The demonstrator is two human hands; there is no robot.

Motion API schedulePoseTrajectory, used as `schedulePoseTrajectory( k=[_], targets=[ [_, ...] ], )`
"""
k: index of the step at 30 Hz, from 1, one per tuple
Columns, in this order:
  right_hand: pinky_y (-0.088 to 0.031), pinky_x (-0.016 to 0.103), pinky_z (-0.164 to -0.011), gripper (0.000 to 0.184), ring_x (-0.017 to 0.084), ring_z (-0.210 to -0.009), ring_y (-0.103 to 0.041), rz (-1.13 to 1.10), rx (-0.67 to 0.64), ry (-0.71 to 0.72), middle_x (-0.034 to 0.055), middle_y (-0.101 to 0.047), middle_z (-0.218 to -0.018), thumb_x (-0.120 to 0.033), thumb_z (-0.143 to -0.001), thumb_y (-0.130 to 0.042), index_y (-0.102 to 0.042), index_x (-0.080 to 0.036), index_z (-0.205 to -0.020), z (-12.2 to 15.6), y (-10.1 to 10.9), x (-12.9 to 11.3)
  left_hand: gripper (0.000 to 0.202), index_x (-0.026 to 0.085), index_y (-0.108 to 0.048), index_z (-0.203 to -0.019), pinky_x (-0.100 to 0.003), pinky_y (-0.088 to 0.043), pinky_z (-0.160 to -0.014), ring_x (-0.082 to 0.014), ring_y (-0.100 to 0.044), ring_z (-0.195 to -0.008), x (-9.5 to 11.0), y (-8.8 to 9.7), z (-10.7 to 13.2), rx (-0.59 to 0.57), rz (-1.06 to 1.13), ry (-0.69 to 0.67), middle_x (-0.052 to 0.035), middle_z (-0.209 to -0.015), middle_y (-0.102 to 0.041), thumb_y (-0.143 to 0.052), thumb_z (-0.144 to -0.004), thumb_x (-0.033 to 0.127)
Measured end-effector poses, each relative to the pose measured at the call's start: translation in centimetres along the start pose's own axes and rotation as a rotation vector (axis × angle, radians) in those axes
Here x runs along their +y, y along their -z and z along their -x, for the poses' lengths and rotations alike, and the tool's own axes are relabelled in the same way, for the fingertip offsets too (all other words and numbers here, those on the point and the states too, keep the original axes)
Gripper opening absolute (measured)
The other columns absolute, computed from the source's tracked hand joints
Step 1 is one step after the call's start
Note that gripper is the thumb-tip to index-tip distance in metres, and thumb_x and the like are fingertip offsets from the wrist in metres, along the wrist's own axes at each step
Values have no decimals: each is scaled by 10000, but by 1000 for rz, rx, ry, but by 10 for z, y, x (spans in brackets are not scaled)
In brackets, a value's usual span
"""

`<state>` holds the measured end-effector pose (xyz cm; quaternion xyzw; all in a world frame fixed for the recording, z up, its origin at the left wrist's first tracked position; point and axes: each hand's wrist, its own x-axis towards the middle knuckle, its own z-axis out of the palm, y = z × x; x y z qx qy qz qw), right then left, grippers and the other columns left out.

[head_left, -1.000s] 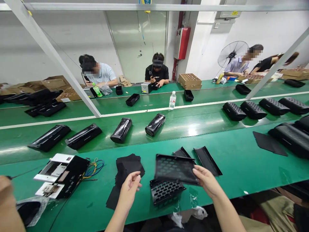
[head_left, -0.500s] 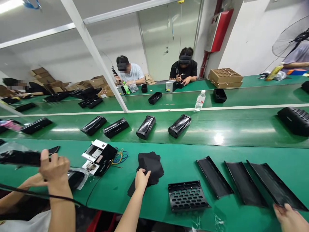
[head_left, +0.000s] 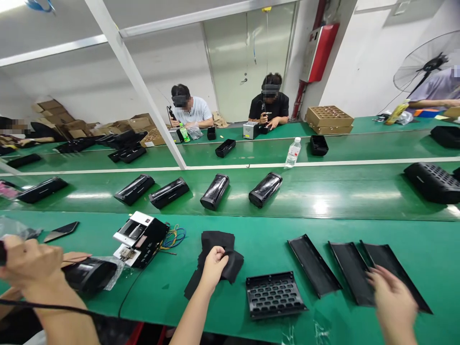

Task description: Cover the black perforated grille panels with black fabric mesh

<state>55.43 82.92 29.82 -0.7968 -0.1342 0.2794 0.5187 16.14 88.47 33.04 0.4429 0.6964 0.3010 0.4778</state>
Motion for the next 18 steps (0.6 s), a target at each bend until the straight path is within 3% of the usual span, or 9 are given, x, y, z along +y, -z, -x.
schedulePoseTrajectory(
  k=[2, 4, 6, 7, 10, 12, 14, 18],
  targets=[
    [-384, 423, -875, 551, 295, -1008, -515, -136, -494, -123, 159, -544, -1092, -489, -595, -610, -514, -161, -1027, 50, -37, -8, 195, 204, -399, -789, -187, -399, -578, -69, -510, -554, 23, 2, 18, -242, 199, -1, 58, -631, -538, -536, -652, 184],
    [-411, 412, -829, 585, 269, -946, -556, -333, -1010, -391, 157, -569, -1071, -580, -623, -551, -516, -158, -1027, 100, -70, -12, 274, 199, -420, -820, -160, -365, -528, -48, -488, -510, 48, 4, 38, -544, 382, 32, 57, -622, -557, -607, -623, 174],
    [-435, 405, -755, 643, 253, -855, -593, -460, -1385, -599, 168, -599, -1012, -659, -655, -438, -540, -127, -1001, 141, -91, -14, 305, 189, -446, -848, -153, -357, -518, -51, -506, -521, 70, 6, 54, -756, 455, 61, 28, -653, -598, -642, -615, 171],
    [-444, 390, -721, 630, 245, -813, -603, -523, -1478, -629, 162, -622, -958, -658, -656, -441, -558, -120, -962, 157, -96, -15, 312, 184, -461, -864, -155, -363, -523, -58, -524, -540, 79, 7, 60, -815, 462, 68, 10, -678, -618, -650, -617, 170],
    [-447, 273, -627, 376, 171, -669, -611, -659, -1451, -570, 65, -665, -755, -451, -610, -652, -590, -147, -823, 180, -94, -27, 368, 174, -502, -933, -164, -391, -542, -84, -567, -591, 95, 12, 69, -815, 483, 65, -25, -734, -651, -667, -605, 150],
    [-439, 227, -595, 258, 132, -611, -597, -679, -1342, -510, 8, -655, -674, -303, -580, -710, -583, -171, -761, 180, -86, -42, 425, 191, -516, -983, -167, -406, -544, -87, -579, -584, 95, 12, 73, -687, 599, 67, -10, -720, -658, -673, -592, 133],
    [-443, 226, -605, 202, 123, -603, -590, -644, -1253, -440, -7, -644, -653, -276, -610, -691, -569, -180, -740, 173, -78, -61, 394, 211, -536, -1003, -200, -443, -607, -110, -605, -641, 87, 6, 80, -575, 844, 134, -9, -745, -668, -649, -626, 226],
    [-455, 252, -625, 184, 141, -636, -586, -505, -1072, -244, 10, -636, -678, -292, -660, -648, -560, -176, -774, 158, -61, -92, 478, 167, -593, -983, -342, -430, -828, -233, -578, -942, 68, -17, 102, -676, 1205, 352, -101, -939, -662, -497, -678, 523]
  ],
)
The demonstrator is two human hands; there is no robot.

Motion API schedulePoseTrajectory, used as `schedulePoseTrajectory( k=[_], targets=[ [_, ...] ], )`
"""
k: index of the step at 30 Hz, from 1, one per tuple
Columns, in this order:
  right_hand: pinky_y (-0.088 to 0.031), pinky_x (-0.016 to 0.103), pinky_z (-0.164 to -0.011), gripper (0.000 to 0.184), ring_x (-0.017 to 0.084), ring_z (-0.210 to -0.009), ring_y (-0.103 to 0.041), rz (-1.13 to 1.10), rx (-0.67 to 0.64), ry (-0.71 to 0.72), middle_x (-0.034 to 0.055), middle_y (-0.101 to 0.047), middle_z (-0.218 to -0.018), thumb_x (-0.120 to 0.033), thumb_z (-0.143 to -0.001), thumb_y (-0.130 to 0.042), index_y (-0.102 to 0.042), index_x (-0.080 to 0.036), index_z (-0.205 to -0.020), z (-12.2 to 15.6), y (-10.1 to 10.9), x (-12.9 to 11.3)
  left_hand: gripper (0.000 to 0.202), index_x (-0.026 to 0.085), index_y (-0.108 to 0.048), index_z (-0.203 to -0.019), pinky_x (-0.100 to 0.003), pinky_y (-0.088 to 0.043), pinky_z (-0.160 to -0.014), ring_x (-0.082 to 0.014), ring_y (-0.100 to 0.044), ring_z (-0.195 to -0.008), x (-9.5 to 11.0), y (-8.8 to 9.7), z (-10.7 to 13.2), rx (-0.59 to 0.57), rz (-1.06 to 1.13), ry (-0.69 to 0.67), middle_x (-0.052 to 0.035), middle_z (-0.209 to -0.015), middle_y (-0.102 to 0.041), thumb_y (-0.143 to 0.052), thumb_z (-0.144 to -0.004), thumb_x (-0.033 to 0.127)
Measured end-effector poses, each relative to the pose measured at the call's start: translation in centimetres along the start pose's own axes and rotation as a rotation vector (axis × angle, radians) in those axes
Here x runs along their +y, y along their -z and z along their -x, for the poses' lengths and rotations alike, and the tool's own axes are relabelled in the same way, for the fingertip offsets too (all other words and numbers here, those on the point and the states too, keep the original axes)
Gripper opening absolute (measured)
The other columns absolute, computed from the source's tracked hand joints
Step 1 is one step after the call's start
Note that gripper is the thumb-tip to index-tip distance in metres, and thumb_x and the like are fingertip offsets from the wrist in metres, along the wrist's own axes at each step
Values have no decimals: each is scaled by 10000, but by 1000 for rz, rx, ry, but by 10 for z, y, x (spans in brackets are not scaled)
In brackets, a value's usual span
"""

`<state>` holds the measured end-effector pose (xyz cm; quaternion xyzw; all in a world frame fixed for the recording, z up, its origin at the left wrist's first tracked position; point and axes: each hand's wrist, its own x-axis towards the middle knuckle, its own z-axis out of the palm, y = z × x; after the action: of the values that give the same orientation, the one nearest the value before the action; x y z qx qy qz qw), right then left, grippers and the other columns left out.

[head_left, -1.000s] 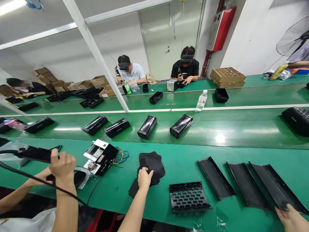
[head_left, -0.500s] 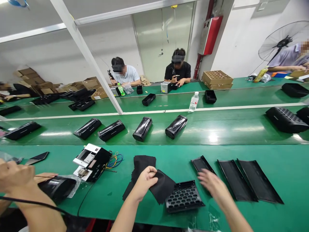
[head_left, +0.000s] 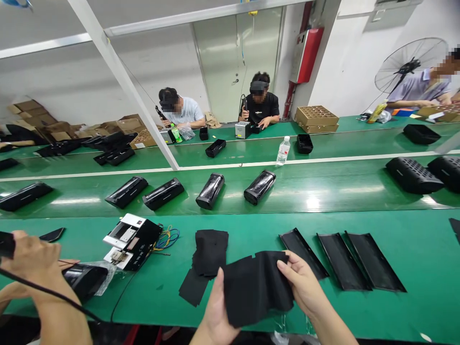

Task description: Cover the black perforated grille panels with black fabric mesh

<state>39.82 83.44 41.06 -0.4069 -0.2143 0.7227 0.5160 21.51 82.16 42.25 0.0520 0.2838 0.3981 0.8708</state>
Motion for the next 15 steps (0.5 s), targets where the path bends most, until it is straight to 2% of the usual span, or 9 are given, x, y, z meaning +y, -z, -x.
schedulePoseTrajectory(
  k=[1, 3, 6, 10, 15],
  targets=[
    [-460, 262, -623, 196, 149, -642, -586, 41, 33, 16, 18, -635, -686, -301, -661, -646, -562, -173, -785, 3, 1, -7, 469, 162, -597, -983, -365, -418, -852, -250, -563, -974, -7, 0, 2, -4, 12, 14, -110, -961, -657, -507, -680, 508],
    [-467, 269, -597, 222, 159, -633, -582, 106, 88, 31, 25, -630, -675, -322, -653, -649, -570, -170, -794, 12, 4, -17, 348, 185, -596, -991, -387, -403, -881, -246, -558, -992, -13, -5, 8, 71, -24, -23, -91, -965, -662, -548, -703, 374],
    [-454, 237, -519, 217, 145, -578, -562, 171, 148, 66, 18, -613, -624, -327, -645, -655, -584, -173, -781, 28, 8, -27, 273, 196, -602, -976, -404, -404, -892, -235, -566, -985, -3, -21, 19, 213, -121, -31, -70, -953, -670, -570, -705, 197],
    [-477, 262, -550, 245, 158, -607, -577, 200, 125, 66, 41, -638, -710, -321, -662, -641, -596, -187, -862, 44, 14, -36, 256, 158, -627, -938, -412, -406, -901, -259, -558, -992, 14, -47, 36, 203, -178, -27, -98, -960, -666, -591, -684, 171],
    [-502, 299, -551, 323, 198, -620, -601, 254, 141, 77, 80, -654, -742, -359, -620, -664, -612, -181, -884, 55, 16, -41, 222, 171, -658, -881, -397, -415, -900, -263, -548, -1008, 14, -62, 50, 247, -212, -39, -92, -951, -670, -611, -664, 171]
  ],
)
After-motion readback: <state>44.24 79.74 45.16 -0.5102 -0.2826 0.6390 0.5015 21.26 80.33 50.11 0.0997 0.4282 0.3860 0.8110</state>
